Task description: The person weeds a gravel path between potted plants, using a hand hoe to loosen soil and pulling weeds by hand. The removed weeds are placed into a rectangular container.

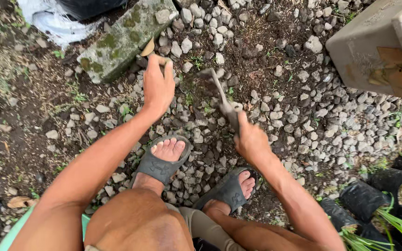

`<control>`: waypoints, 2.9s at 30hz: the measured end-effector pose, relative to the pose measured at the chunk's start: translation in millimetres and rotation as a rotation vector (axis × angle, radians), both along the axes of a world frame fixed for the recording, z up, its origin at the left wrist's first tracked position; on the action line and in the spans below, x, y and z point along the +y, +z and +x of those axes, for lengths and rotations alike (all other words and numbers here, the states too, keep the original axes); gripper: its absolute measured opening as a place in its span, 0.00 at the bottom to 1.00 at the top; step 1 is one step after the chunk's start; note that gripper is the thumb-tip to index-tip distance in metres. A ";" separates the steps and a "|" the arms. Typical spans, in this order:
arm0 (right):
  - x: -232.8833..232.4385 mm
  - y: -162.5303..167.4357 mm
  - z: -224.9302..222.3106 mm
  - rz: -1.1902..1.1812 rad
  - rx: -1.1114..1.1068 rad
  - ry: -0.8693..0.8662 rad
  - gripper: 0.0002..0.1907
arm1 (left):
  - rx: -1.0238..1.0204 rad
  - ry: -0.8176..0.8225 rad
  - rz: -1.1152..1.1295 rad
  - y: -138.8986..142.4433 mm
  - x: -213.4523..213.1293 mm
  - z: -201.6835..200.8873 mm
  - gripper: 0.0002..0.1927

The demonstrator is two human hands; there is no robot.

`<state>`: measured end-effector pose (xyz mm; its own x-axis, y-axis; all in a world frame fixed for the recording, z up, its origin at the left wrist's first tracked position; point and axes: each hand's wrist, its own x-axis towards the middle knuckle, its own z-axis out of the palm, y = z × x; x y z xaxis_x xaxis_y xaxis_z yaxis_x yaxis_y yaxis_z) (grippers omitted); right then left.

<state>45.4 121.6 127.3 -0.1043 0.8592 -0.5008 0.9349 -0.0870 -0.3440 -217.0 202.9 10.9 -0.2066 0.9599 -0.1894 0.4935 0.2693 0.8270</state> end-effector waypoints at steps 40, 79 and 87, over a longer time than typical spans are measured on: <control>3.8 16.1 55.4 -0.046 -0.183 -0.018 0.20 | -0.076 -0.825 0.148 27.5 -30.8 13.7 0.32; 66.8 -138.0 -55.0 0.225 0.052 0.376 0.09 | 0.746 -0.916 0.114 -35.0 80.3 44.5 0.18; 56.7 -174.7 -65.5 0.485 -0.028 0.242 0.09 | 1.012 -0.882 -0.127 -94.7 109.9 98.6 0.09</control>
<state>-20.1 178.2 -47.4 -0.3196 0.9457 -0.0583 0.9182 0.2939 -0.2655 -118.3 312.7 -83.9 0.3653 0.8313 -0.4190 0.9142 -0.4052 -0.0068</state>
